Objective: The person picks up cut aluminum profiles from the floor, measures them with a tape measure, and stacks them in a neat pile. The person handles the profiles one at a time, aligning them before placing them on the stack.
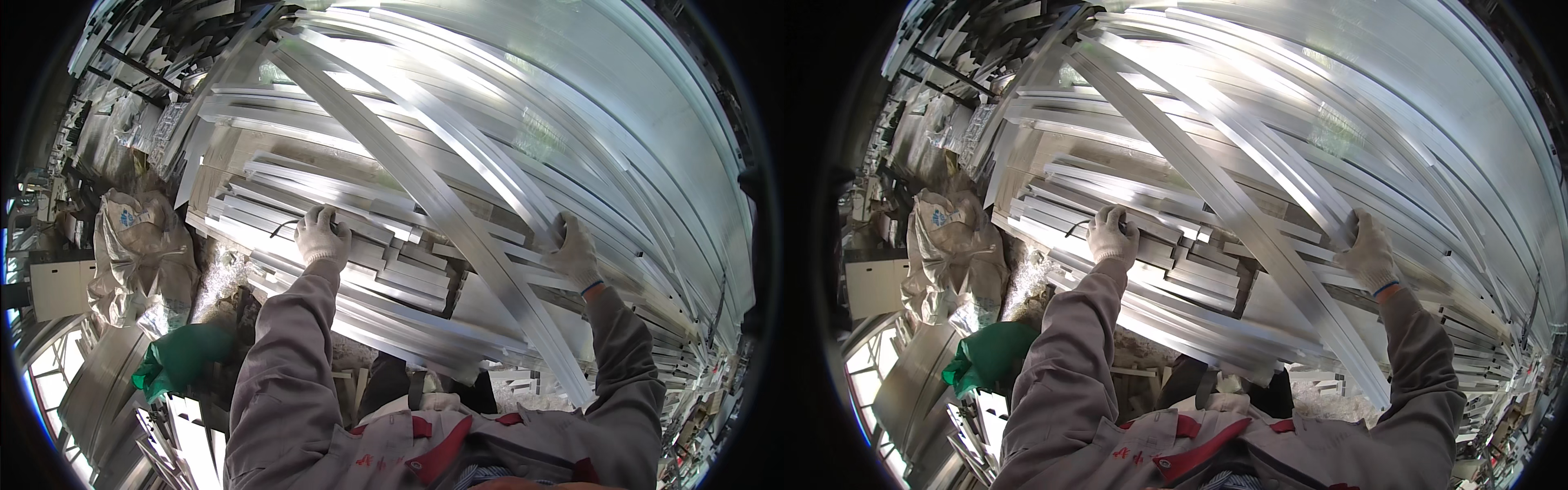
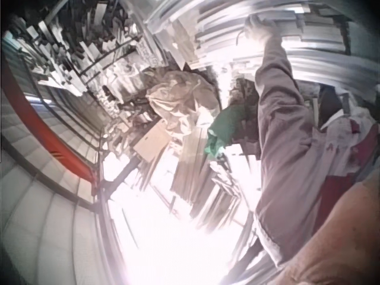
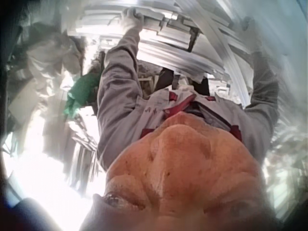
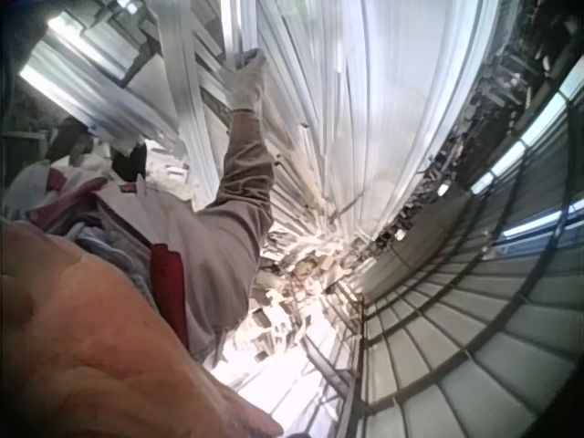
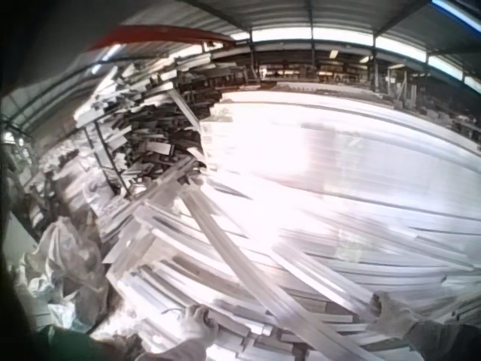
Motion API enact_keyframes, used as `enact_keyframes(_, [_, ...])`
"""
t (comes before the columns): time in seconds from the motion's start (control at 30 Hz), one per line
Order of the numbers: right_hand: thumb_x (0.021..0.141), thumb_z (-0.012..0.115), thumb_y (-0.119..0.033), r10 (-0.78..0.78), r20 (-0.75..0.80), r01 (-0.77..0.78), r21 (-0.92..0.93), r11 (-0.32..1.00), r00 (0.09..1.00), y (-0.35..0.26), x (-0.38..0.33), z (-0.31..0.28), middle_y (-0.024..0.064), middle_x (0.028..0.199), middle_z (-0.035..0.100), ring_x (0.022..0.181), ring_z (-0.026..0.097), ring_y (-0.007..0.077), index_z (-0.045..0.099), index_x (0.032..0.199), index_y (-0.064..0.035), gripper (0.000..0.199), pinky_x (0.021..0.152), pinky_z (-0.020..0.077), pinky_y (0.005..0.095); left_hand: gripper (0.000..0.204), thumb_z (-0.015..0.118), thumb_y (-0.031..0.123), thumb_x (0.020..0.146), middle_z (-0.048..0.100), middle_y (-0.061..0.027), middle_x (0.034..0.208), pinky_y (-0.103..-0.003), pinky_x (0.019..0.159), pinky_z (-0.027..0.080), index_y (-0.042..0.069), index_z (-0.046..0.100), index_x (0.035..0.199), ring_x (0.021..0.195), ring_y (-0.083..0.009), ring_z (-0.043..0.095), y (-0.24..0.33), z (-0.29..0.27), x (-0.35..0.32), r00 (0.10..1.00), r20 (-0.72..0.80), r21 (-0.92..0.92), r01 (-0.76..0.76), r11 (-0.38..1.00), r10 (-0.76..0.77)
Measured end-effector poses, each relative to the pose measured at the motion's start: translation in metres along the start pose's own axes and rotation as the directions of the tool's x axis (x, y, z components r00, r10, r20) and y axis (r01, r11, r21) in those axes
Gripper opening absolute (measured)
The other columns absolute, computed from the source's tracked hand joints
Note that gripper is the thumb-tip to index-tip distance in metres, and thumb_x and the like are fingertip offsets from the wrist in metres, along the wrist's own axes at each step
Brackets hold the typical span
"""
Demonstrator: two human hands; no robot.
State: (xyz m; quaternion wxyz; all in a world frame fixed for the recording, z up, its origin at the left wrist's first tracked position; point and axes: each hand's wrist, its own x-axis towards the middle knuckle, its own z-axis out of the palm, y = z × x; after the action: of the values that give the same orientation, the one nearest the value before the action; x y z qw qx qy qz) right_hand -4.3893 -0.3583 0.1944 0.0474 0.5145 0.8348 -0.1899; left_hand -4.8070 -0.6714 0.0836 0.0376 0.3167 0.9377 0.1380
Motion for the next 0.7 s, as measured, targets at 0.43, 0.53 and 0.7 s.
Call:
enact_keyframes(0.43, [0.070,0.099,-0.029,-0.001,-0.141,-0.015,-0.113,0.993,0.990,-0.022,-0.126,0.120,0.0175,0.138,0.061,0.129,0.058,0.0427,0.042,0.160,-0.0152,0.108,0.109,0.0454,0.0576,0.049,0.070,0.041,0.097,0.060,-0.0046,0.155,-0.048,0.125,0.039,0.020,0.072,0.142,0.143,-0.0323,0.055,0.003,-0.006,0.001,0.995,0.081,0.048,0.048,0.998,-0.051])
enact_keyframes(0.53, [0.071,0.100,-0.032,0.013,-0.145,-0.033,-0.137,0.990,0.989,-0.032,-0.121,0.133,0.0166,0.139,0.061,0.129,0.058,0.0408,0.042,0.160,-0.0156,0.108,0.109,0.0457,0.0566,0.048,0.071,0.040,0.097,0.060,-0.0040,0.156,-0.050,0.124,0.040,0.021,0.072,0.141,0.143,-0.0336,0.055,0.002,-0.003,0.001,0.996,0.077,0.061,0.035,0.998,-0.039])
enact_keyframes(0.7, [0.077,0.097,-0.042,-0.065,-0.195,0.029,-0.183,0.983,0.979,-0.037,-0.112,0.142,0.0131,0.138,0.060,0.129,0.059,0.0371,0.041,0.162,-0.0160,0.105,0.106,0.0467,0.0549,0.041,0.069,0.038,0.097,0.061,-0.0042,0.156,-0.049,0.121,0.045,0.023,0.074,0.135,0.141,-0.0346,0.057,0.000,0.002,0.001,0.999,0.050,0.069,0.002,0.998,-0.005])
